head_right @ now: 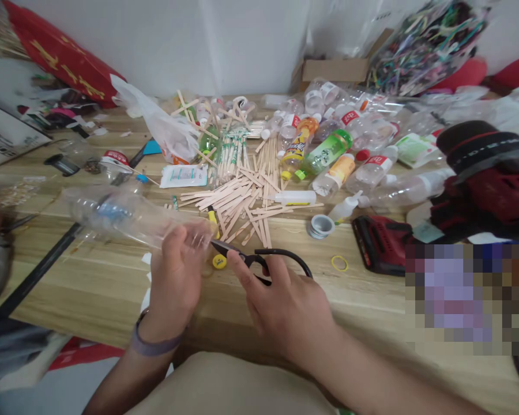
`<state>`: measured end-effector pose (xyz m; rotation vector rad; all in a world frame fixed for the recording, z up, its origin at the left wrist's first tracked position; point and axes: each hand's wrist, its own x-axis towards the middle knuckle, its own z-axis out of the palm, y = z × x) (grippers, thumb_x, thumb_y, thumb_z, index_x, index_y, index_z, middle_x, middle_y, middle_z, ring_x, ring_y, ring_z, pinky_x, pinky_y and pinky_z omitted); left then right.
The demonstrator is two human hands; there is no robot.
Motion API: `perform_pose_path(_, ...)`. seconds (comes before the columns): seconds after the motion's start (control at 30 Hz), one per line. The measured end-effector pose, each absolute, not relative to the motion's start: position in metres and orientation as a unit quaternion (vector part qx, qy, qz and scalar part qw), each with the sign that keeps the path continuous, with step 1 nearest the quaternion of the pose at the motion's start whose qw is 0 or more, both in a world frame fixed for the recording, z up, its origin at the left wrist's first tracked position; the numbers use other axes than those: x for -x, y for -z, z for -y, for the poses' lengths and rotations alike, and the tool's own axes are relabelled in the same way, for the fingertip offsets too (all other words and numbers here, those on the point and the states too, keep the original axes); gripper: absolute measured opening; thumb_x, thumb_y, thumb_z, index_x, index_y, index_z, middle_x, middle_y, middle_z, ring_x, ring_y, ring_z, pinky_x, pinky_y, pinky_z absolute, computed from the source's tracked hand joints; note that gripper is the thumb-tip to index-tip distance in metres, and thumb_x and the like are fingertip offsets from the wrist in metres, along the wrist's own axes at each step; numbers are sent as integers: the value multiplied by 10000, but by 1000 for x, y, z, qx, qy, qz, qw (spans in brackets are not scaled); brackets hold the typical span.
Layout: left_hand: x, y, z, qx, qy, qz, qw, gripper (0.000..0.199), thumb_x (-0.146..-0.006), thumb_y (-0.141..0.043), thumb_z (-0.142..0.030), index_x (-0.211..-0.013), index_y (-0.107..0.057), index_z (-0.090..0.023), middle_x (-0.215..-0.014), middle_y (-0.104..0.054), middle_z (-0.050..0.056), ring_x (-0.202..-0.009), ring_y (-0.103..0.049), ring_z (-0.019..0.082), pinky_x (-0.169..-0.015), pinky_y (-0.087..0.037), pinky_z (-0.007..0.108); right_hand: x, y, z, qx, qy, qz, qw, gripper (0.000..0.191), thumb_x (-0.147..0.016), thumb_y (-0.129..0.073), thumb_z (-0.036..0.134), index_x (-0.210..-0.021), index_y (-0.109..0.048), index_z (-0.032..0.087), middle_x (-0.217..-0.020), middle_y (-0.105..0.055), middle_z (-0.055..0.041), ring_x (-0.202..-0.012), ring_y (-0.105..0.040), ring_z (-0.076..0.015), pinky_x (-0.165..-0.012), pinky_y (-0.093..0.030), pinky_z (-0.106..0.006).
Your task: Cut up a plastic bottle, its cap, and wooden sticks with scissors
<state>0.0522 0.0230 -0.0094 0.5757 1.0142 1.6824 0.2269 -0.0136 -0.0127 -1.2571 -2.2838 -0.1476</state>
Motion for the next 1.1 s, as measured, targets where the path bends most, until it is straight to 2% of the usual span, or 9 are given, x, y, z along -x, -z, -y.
perform_pose_path(0.1, -51, 3, -23, -240, -733, -398, 497, 232, -713, -802, -371, -832, -665, -227, -838, -705, 4, -888, -670, 192, -872, -525, 320, -229, 15, 10, 446, -310, 778, 315, 509, -905, -510, 227, -1399, -598, 312, -844, -603, -56, -584, -496, -111, -449, -303, -180)
perform_pose_path(0.2, -45, -4, -26, -244, -719, -371, 534, 308, -622, -845, -387, -822, -691, -210, -810, -705, 17, -798, -665, 194, -790, -549, 319, -229, 17, 12, 302, -785, 460, 284, 540, -906, -566, 368, -1440, -531, 299, -753, -514, 12, -462, -303, -42, -362, -223, -119)
perform_pose_path(0.3, -42, -5, -33, -266, -698, -351, 564, 334, -585, -869, -356, -834, -695, -217, -789, -711, 9, -757, -669, 183, -725, -553, 296, -222, 23, 19, 129, -945, 157, 258, 467, -869, -624, 398, -1323, -574, 305, -750, -502, 33, -425, -201, -20, -293, -193, -91)
perform_pose_path(0.43, -42, -2, -38, -265, -687, -299, 607, 379, -596, -872, -341, -903, -670, -248, -781, -709, -18, -706, -663, 167, -668, -550, 280, -210, 37, 30, 8, -966, 46, 254, 212, -888, -625, 375, -968, -631, 178, -756, -513, 26, -400, -233, -4, -277, -245, -82)
perform_pose_path(0.63, -47, -1, -36, -219, -652, -265, 675, 360, -625, -840, -335, -926, -659, -258, -828, -714, -6, -785, -681, 203, -725, -548, 319, -198, 57, 41, -154, -967, 42, 201, 420, -955, -475, 509, -837, -559, 114, -508, -376, 97, -297, -191, -24, -243, -262, -105)
perform_pose_path(0.8, -52, -6, -34, -194, -653, -234, 694, 413, -605, -838, -409, -946, -679, -239, -812, -712, 8, -744, -671, 190, -691, -536, 300, -194, 60, 45, -224, -955, 34, 191, 567, -985, -318, 602, -794, -575, 134, -437, -392, 74, -261, -325, -65, -251, -322, -128)
perform_pose_path(0.9, -52, -8, -33, -195, -666, -246, 677, 382, -615, -833, -411, -913, -685, -223, -812, -716, 16, -761, -676, 190, -725, -546, 306, -198, 43, 44, -110, -963, 91, 228, 540, -979, -381, 591, -838, -634, 136, -486, -429, 63, -288, -280, -47, -262, -304, -126)
perform_pose_path(0.97, -51, -8, -33, -196, -683, -272, 649, 344, -605, -841, -376, -865, -683, -216, -801, -721, 13, -761, -680, 187, -735, -550, 305, -203, 27, 42, 90, -925, 204, 308, 389, -957, -500, 509, -1103, -678, 197, -638, -513, 51, -356, -237, -24, -302, -270, -115)
perform_pose_path(1.1, -51, 0, -32, -194, -708, -336, 591, 291, -637, -835, -321, -867, -674, -243, -812, -722, -16, -772, -679, 169, -741, -543, 275, -216, 9, 32, 437, -456, 690, 353, 553, -935, -502, 255, -1487, -488, 261, -833, -608, -32, -565, -501, -99, -477, -396, -188)
